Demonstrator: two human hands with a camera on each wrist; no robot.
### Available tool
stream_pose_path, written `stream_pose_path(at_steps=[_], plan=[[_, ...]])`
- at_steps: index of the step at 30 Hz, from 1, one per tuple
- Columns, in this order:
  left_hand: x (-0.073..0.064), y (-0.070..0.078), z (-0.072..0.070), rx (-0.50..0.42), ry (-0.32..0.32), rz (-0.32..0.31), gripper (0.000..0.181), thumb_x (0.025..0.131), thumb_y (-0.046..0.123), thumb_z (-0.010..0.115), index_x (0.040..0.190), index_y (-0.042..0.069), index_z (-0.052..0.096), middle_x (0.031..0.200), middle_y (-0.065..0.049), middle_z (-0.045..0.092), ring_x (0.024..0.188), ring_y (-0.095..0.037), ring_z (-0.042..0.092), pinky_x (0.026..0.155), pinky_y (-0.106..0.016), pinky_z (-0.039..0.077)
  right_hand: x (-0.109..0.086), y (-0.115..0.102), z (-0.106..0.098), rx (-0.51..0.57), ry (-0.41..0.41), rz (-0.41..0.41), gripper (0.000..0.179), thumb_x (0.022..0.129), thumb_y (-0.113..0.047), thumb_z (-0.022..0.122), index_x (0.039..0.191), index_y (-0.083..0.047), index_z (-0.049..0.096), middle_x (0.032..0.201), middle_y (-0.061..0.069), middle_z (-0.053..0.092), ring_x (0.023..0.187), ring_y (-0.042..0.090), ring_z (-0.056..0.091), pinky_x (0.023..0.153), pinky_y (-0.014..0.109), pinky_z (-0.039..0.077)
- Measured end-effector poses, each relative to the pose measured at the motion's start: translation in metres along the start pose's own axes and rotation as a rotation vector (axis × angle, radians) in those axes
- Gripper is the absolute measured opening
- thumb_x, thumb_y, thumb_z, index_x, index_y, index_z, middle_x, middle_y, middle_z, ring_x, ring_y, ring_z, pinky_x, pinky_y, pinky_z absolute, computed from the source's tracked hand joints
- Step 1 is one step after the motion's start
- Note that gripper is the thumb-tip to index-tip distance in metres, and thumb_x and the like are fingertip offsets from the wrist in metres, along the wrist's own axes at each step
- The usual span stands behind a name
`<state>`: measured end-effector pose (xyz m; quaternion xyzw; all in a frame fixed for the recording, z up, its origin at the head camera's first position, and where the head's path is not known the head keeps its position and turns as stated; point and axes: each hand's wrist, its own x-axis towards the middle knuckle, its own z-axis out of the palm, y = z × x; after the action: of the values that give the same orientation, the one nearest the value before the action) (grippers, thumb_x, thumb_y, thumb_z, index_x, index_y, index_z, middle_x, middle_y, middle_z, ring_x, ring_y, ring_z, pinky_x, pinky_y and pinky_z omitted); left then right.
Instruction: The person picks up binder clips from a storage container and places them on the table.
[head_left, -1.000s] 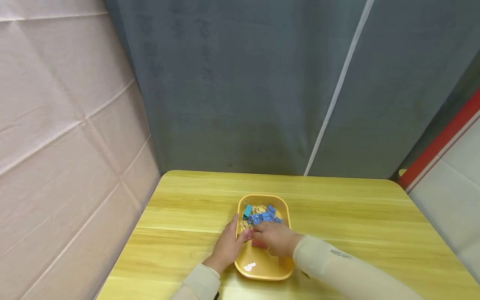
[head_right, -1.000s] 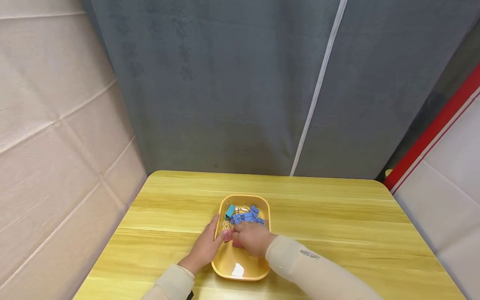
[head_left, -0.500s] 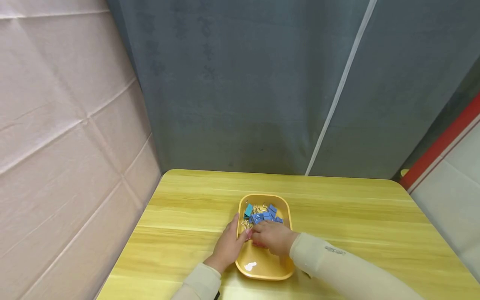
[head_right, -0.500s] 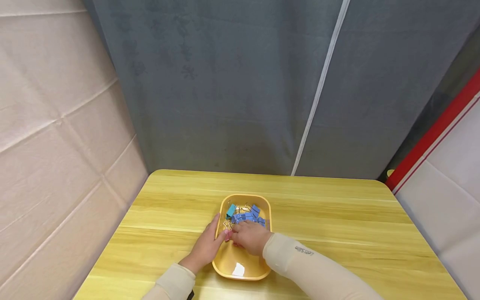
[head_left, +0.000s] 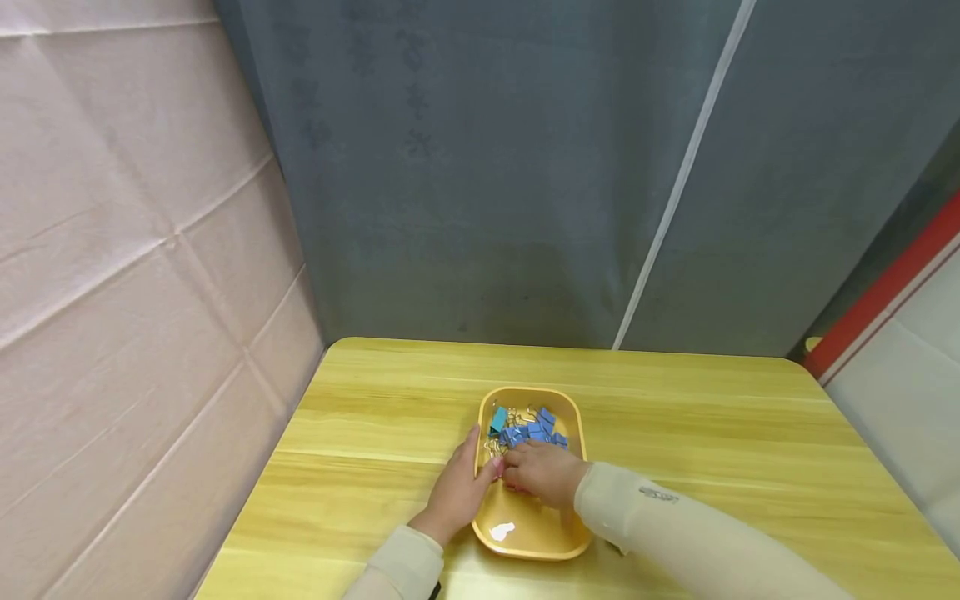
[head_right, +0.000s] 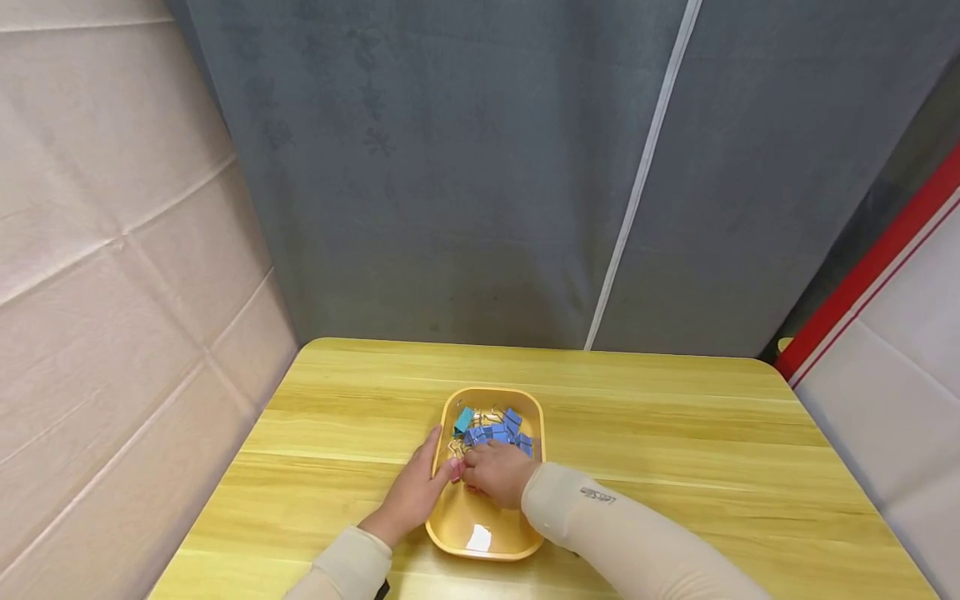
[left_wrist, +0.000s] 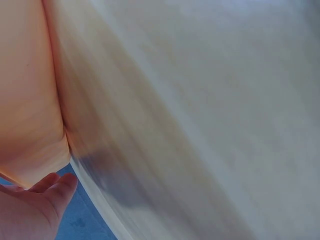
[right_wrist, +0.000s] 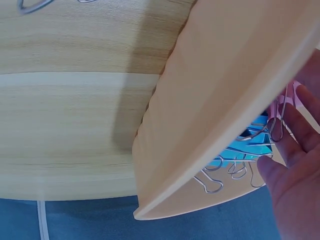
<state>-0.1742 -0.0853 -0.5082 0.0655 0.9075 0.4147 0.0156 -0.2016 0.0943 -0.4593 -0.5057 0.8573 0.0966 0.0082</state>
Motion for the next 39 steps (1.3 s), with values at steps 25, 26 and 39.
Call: stream_pose_path(at_steps=[25, 26, 39], plan=[[0.001, 0.0, 0.002, -0.025, -0.003, -0.006, 0.07, 0.1, 0.044, 0.047, 0.153, 0.005, 0.022, 0.149, -0.026, 0.036, 0.133, -0.045, 0.039, 0.11, -0.059, 0.032, 0.011, -0.003, 0.02, -0.197, -0.157, 0.014, 0.06, 0.08, -0.008, 0.074, 0.134, -0.024, 0.056, 0.143, -0.007, 0.049, 0.132, 0.013, 0.044, 0.11, 0.034, 0.039], [0.001, 0.0, 0.001, -0.028, -0.003, -0.005, 0.07, 0.1, 0.043, 0.047, 0.153, 0.005, 0.022, 0.149, -0.026, 0.036, 0.133, -0.045, 0.038, 0.11, -0.059, 0.032, 0.011, -0.004, 0.02, -0.203, -0.156, 0.013, 0.058, 0.081, -0.009, 0.074, 0.134, -0.024, 0.056, 0.143, -0.007, 0.049, 0.132, 0.013, 0.044, 0.11, 0.033, 0.039], [0.002, -0.003, 0.004, -0.018, 0.002, 0.002, 0.071, 0.1, 0.047, 0.044, 0.153, 0.005, 0.022, 0.149, -0.025, 0.036, 0.133, -0.045, 0.039, 0.11, -0.058, 0.032, 0.012, -0.003, 0.017, -0.215, -0.167, 0.006, 0.048, 0.089, -0.013, 0.067, 0.134, -0.024, 0.056, 0.144, -0.007, 0.048, 0.133, 0.013, 0.044, 0.109, 0.032, 0.04]])
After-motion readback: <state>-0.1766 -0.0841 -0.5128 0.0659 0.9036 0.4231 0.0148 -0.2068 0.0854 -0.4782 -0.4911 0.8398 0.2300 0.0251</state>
